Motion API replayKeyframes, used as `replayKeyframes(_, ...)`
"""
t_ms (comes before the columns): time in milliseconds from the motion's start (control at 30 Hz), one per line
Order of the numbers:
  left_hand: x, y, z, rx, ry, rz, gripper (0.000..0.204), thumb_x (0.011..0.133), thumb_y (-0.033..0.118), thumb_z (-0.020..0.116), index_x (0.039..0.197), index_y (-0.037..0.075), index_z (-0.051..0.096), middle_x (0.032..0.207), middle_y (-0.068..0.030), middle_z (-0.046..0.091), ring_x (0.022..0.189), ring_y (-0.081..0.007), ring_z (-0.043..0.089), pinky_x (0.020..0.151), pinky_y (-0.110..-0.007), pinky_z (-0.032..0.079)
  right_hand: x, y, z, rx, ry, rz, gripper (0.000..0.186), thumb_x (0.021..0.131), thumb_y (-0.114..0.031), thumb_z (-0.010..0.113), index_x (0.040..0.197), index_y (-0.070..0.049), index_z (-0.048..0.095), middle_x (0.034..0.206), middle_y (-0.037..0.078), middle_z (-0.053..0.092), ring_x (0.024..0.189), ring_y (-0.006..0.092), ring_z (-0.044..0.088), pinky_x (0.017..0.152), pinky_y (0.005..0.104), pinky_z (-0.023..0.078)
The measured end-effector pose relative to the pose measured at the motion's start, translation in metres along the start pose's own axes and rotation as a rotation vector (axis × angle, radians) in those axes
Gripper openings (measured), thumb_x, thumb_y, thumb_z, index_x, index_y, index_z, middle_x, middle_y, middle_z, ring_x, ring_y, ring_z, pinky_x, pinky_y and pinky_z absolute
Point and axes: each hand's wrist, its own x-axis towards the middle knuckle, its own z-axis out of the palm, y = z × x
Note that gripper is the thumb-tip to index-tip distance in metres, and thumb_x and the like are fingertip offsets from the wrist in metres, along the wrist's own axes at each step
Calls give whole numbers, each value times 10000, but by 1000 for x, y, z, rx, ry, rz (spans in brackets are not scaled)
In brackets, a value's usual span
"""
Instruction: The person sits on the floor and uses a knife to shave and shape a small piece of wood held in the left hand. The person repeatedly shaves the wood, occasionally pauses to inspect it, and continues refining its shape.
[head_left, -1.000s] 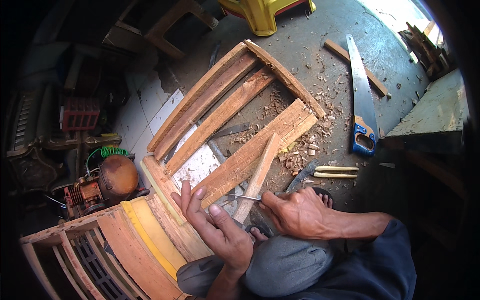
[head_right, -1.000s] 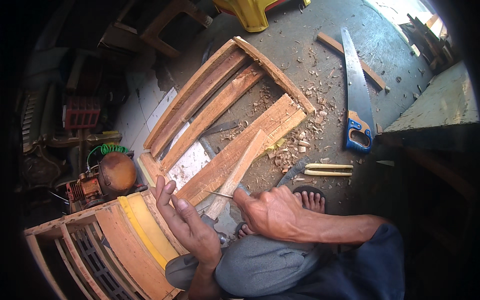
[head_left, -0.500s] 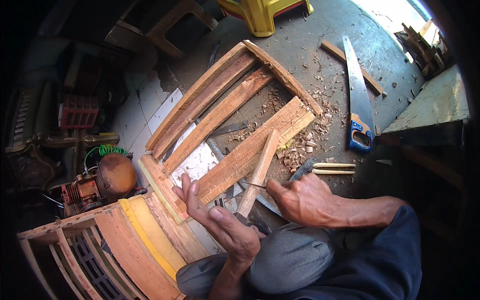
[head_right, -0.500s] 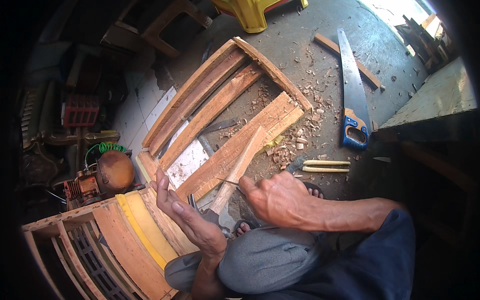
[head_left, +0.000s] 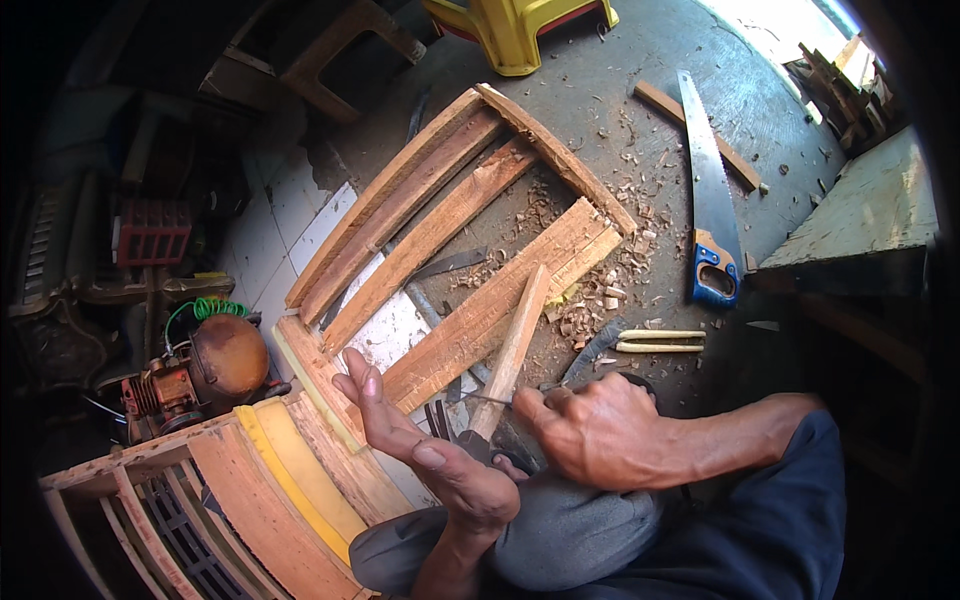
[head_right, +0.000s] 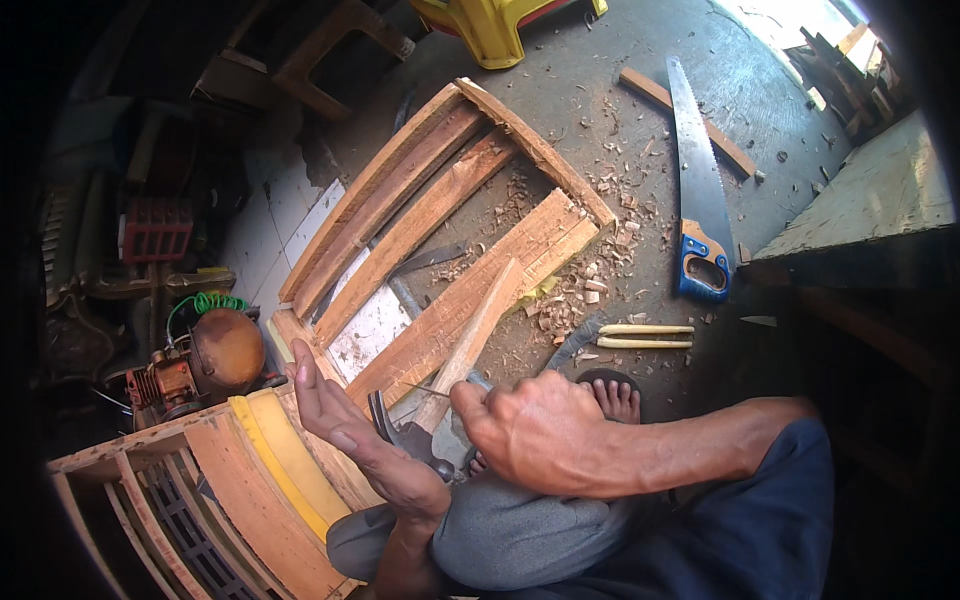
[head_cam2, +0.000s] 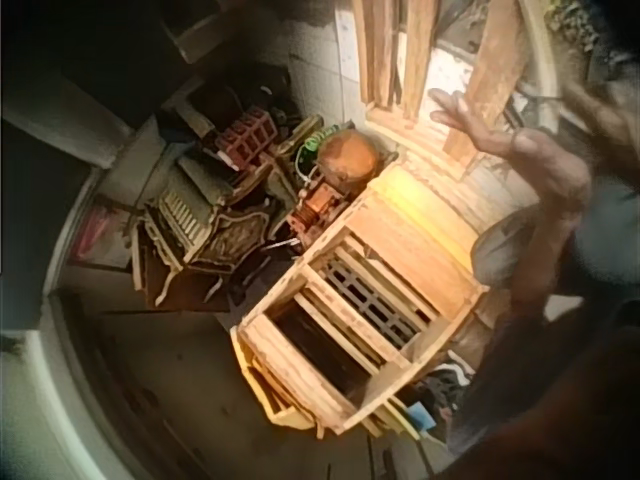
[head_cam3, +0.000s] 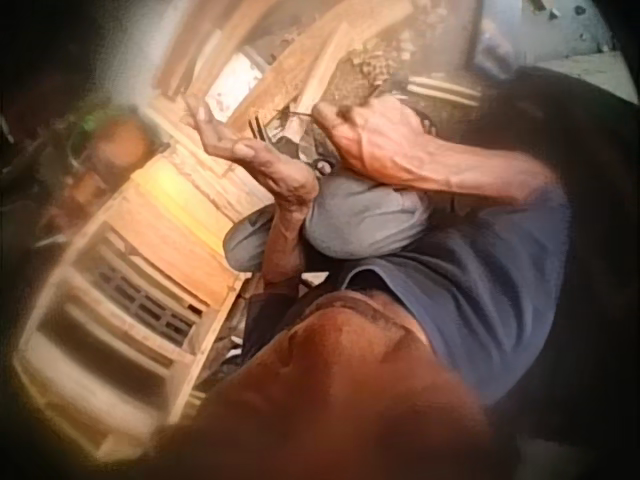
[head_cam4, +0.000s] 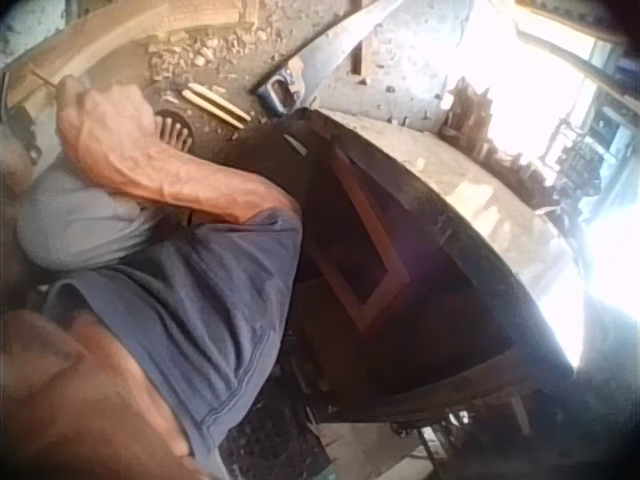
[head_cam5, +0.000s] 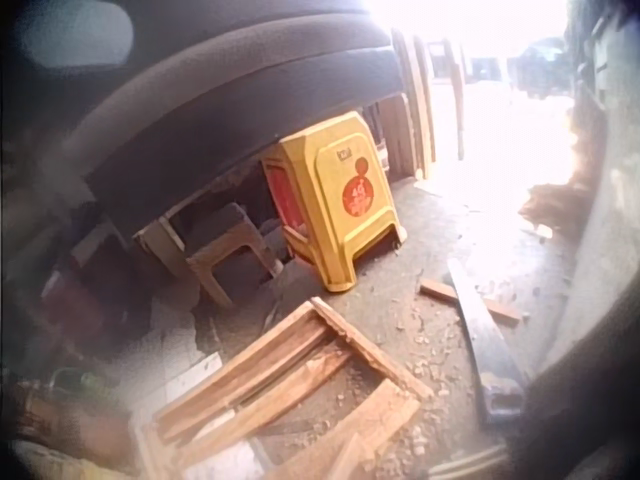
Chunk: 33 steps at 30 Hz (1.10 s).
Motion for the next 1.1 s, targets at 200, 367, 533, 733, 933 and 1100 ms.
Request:
replayKeyframes(200,5,7,7,-12,67,-62,615,1086,384,69,1500,-60,170,1603,-347,148,1539,-441,44,1251,-565,12,19,42,4,-18,-33,237,263,871,-163,604,1057,19,570,661,231,672,610,377,713,530,480,578)
replayKeyframes(367,-1,3,6,-95,146,-161,586,1087,429,107,1506,51,265,1605,-225,267,1523,-368,191,1242,-538,93,7,18,-6,39,-33,107,267,855,-164,620,1044,11,551,686,226,683,617,368,722,542,486,581)
replayKeyframes(533,1,5,8,-72,141,-142,615,1082,448,89,1523,50,249,1611,-230,258,1524,-354,200,1239,-538,89,-4,-2,3,11,16,57,261,857,-182,625,1073,-50,561,736,189,693,569,377,693,492,503,545)
replayKeyframes(733,3,-1,11,-67,148,-137,610,1082,437,93,1522,43,246,1616,-231,256,1530,-352,193,1239,-535,94,15,30,4,-18,-1,179,285,853,-199,629,1086,-46,572,647,158,679,531,347,685,456,489,529)
replayKeyframes(933,-1,-4,3,-80,165,-167,592,1086,426,107,1514,43,253,1616,-228,257,1531,-349,192,1241,-533,90,9,3,-10,84,-77,28,266,874,-168,586,1019,51,548,684,223,690,611,375,723,510,481,573)
replayKeyframes(1100,9,6,11,-136,211,-190,595,1081,457,122,1506,74,286,1604,-206,292,1530,-324,197,1238,-533,86,6,0,2,-21,27,81,247,848,-163,615,1055,-42,560,672,177,687,533,369,681,447,492,521)
